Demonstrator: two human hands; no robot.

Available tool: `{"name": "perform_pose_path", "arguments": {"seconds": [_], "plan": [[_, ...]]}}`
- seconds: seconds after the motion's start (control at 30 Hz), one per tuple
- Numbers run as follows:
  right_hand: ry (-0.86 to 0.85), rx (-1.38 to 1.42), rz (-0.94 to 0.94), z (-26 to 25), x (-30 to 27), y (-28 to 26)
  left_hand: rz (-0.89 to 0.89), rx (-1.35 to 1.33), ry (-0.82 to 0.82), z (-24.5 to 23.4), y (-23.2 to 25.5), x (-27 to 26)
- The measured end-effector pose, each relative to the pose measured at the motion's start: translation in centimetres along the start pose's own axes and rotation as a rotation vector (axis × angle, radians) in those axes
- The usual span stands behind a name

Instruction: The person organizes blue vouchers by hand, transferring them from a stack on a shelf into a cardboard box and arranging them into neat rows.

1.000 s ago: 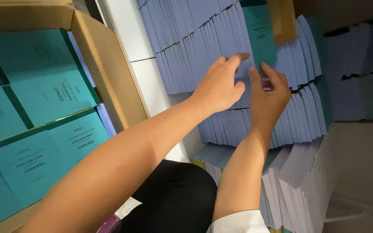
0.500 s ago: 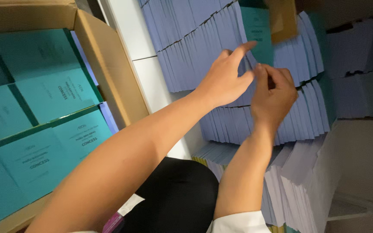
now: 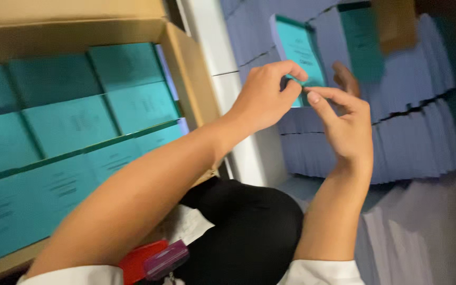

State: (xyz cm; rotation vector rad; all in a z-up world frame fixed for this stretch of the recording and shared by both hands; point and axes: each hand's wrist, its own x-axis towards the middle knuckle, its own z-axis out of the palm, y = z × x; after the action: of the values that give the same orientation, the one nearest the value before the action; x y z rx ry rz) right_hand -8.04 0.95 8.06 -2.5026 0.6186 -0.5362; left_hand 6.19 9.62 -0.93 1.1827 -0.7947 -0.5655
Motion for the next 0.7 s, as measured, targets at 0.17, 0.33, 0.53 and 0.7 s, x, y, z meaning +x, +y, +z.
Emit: {"name": "perform_pose_path", "arguments": {"seconds": [0.17,0.33,0.53,0.7], "plan": [[-0.202,0.547,0.543,4.6,1.0,-1.2,-0.121,0.182,-0.049,-8.7,2.7,-4.1],[-0.431,0.885,0.593,9.6,2.1,-5.0,-0.191,0.329,-0.116,-16.5,6.4,-8.9],[-0.502,0.986,0.554,15.7,2.5,-9.8,-0.542,0.563,-0.310,-23.6,10.4,-14.1],[-0.730,0.592,0.378,20.5,2.7,-13.6,-0.646,0.619,-0.354,-27.9,8.6,-17.9]]}}
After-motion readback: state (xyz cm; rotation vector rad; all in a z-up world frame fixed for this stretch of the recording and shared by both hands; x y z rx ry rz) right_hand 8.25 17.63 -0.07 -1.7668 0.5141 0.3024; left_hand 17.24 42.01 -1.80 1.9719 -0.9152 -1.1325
